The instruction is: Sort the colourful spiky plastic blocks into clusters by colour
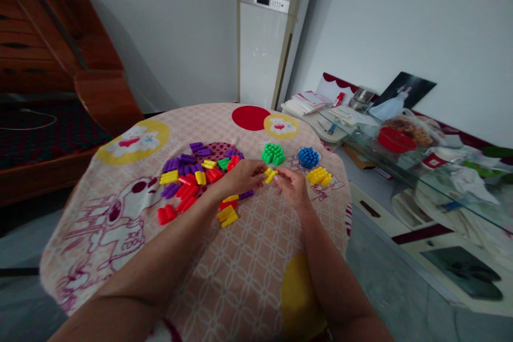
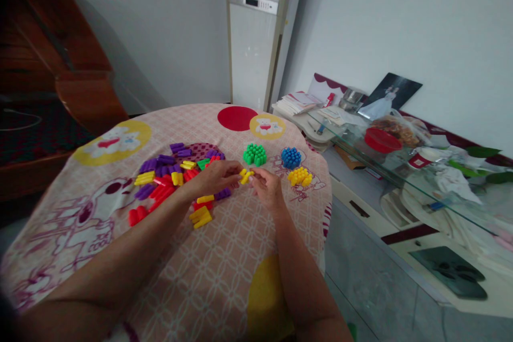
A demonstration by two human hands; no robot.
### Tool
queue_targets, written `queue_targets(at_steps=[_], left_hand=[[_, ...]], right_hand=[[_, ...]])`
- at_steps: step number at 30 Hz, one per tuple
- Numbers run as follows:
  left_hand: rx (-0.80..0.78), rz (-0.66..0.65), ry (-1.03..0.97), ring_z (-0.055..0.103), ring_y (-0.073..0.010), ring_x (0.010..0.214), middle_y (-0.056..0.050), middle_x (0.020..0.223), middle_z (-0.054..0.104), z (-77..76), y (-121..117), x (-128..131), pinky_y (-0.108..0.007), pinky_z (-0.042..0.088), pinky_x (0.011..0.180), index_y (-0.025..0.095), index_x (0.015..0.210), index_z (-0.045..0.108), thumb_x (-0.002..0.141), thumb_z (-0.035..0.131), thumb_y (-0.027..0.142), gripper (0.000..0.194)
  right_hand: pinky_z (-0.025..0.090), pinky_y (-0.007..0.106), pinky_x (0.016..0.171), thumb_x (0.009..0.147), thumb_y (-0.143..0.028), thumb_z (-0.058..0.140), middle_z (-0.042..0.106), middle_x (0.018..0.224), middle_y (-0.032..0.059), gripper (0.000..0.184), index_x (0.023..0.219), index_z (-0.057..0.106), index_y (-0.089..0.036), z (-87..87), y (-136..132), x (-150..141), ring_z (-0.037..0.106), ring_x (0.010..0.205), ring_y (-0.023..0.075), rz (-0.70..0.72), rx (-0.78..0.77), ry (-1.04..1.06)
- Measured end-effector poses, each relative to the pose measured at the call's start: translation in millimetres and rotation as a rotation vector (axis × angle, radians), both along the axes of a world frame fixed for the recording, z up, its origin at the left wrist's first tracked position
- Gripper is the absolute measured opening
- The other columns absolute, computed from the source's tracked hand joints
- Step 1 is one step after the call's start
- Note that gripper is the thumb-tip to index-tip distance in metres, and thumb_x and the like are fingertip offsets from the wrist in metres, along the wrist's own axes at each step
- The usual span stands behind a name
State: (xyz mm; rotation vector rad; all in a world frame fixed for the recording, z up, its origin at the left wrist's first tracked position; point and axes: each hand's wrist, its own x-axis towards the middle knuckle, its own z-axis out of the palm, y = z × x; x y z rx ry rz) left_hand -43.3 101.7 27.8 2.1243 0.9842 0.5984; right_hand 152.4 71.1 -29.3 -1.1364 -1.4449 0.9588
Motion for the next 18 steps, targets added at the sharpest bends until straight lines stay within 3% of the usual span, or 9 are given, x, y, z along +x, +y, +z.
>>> queue_targets(at_steps=[4,8,13,16,18], left_hand=[[-0.038,-0.011,-0.1,0.067,-0.0143,0.066,-0.003,0.078,0.071,-9.1,-4,10,-0.023,0.05,0.06,0.016,0.091,0.061,0.084,0.053,0.029,0.016],[-0.008,0.001,-0.16,0.068,-0.014,0.07,-0.006,0.087,0.073,-15.0,-3,13,-0.023,0.052,0.063,0.015,0.104,0.063,0.082,0.054,0.023,0.024],[0.016,0.007,-0.175,0.069,-0.0134,0.072,-0.008,0.094,0.073,-13.2,1,7,-0.023,0.053,0.064,0.014,0.106,0.064,0.081,0.056,0.025,0.028],[0.023,0.023,-0.169,0.069,-0.0134,0.071,-0.008,0.092,0.073,-10.5,4,2,-0.022,0.053,0.064,0.014,0.107,0.065,0.081,0.055,0.025,0.03],[0.028,0.033,-0.156,0.069,-0.0134,0.071,-0.007,0.091,0.073,-8.5,4,-1,-0.022,0.053,0.063,0.014,0.108,0.065,0.081,0.055,0.024,0.031]], right_hand=[[0.053,0.026,0.049,0.069,-0.04,0.074,0.071,0.076,0.0024,0.037,0.099,0.073,-0.019,3.2,1,6,0.066,0.065,0.0179,0.013,-0.035,0.095],[0.048,0.023,0.043,0.064,-0.036,0.075,0.07,0.067,0.0016,0.03,0.087,0.074,-0.017,12.0,0,28,0.064,0.057,0.0162,-0.056,-0.017,0.068],[0.05,0.026,0.047,0.064,-0.035,0.073,0.072,0.07,0.0041,0.032,0.088,0.073,-0.014,19.6,-17,83,0.064,0.055,0.0161,-0.38,0.049,0.003],[0.051,0.028,0.051,0.063,-0.037,0.071,0.073,0.074,0.0064,0.034,0.087,0.073,-0.013,15.6,-29,114,0.064,0.057,0.0175,-0.577,0.089,-0.118],[0.052,0.029,0.055,0.063,-0.037,0.068,0.073,0.073,0.0068,0.033,0.085,0.073,-0.012,9.8,-34,126,0.065,0.061,0.0193,-0.628,0.073,-0.232]])
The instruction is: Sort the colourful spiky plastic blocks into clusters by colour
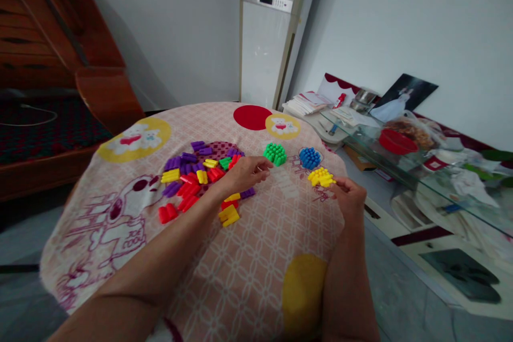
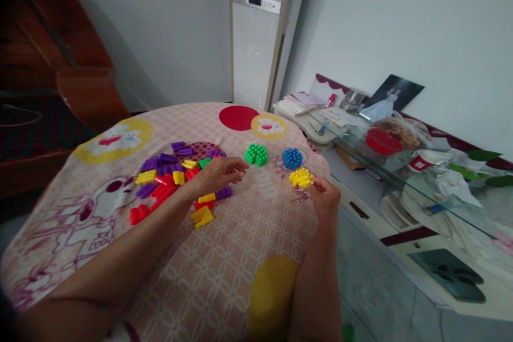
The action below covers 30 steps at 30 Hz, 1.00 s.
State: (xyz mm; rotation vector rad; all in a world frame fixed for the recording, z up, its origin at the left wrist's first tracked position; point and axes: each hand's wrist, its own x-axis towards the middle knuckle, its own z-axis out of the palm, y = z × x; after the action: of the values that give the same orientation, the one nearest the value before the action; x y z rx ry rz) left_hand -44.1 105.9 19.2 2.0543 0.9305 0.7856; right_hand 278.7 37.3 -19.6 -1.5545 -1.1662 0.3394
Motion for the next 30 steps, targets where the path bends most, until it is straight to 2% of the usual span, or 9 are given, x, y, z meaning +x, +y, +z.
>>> queue_targets(at_steps=[6,14,20,22,25,27,30], left_hand=[[-0.003,0.006,0.033,0.069,-0.0134,0.069,-0.007,0.09,0.074,4.2,0,-4,-0.022,0.052,0.063,0.014,0.106,0.066,0.08,0.055,0.024,0.029],[0.003,0.008,0.046,0.068,-0.0129,0.069,-0.006,0.089,0.074,1.9,4,-5,-0.021,0.051,0.063,0.015,0.108,0.066,0.081,0.056,0.024,0.031],[0.015,0.001,0.114,0.068,-0.0137,0.07,-0.006,0.086,0.074,10.6,4,-9,-0.022,0.051,0.065,0.014,0.108,0.068,0.082,0.055,0.027,0.032],[0.045,0.017,0.145,0.068,-0.0145,0.071,-0.005,0.085,0.074,16.0,7,-18,-0.023,0.051,0.067,0.014,0.107,0.069,0.082,0.056,0.03,0.032],[0.091,0.112,0.133,0.069,-0.0166,0.078,-0.006,0.088,0.075,24.2,14,-40,-0.024,0.052,0.07,0.015,0.103,0.071,0.079,0.06,0.033,0.032],[0.083,0.21,0.072,0.069,-0.0179,0.079,-0.007,0.089,0.075,29.6,17,-56,-0.026,0.054,0.071,0.014,0.101,0.071,0.078,0.062,0.036,0.033],[0.034,0.348,-0.062,0.069,-0.0178,0.073,-0.007,0.083,0.074,37.7,17,-75,-0.029,0.056,0.069,0.011,0.103,0.07,0.079,0.063,0.039,0.037]], right_hand=[[0.052,0.032,0.065,0.065,-0.036,0.06,0.073,0.075,0.0069,0.032,0.084,0.073,-0.014,-14.7,1,8,0.067,0.069,0.0223,-0.027,-0.079,-0.248],[0.05,0.032,0.067,0.067,-0.035,0.053,0.072,0.075,0.008,0.029,0.079,0.072,-0.016,-15.8,7,15,0.064,0.067,0.0216,-0.048,-0.094,-0.489],[0.05,0.032,0.066,0.067,-0.033,0.052,0.073,0.076,0.0094,0.029,0.084,0.07,-0.016,-15.0,7,10,0.065,0.068,0.022,-0.14,-0.098,-0.43],[0.05,0.032,0.065,0.069,-0.033,0.052,0.072,0.073,0.0089,0.027,0.082,0.069,-0.017,-14.5,4,7,0.065,0.067,0.0221,-0.184,-0.078,-0.415],[0.049,0.032,0.065,0.072,-0.032,0.05,0.071,0.071,0.0092,0.024,0.077,0.068,-0.017,-11.1,1,-2,0.063,0.066,0.0216,-0.242,-0.005,-0.452],[0.049,0.032,0.066,0.075,-0.033,0.05,0.071,0.074,0.0093,0.024,0.076,0.068,-0.017,-7.2,1,-16,0.063,0.066,0.0208,-0.2,0.041,-0.463],[0.049,0.03,0.067,0.078,-0.034,0.052,0.071,0.074,0.0069,0.023,0.077,0.069,-0.018,-1.3,1,-52,0.063,0.067,0.0194,0.027,0.051,-0.461]])
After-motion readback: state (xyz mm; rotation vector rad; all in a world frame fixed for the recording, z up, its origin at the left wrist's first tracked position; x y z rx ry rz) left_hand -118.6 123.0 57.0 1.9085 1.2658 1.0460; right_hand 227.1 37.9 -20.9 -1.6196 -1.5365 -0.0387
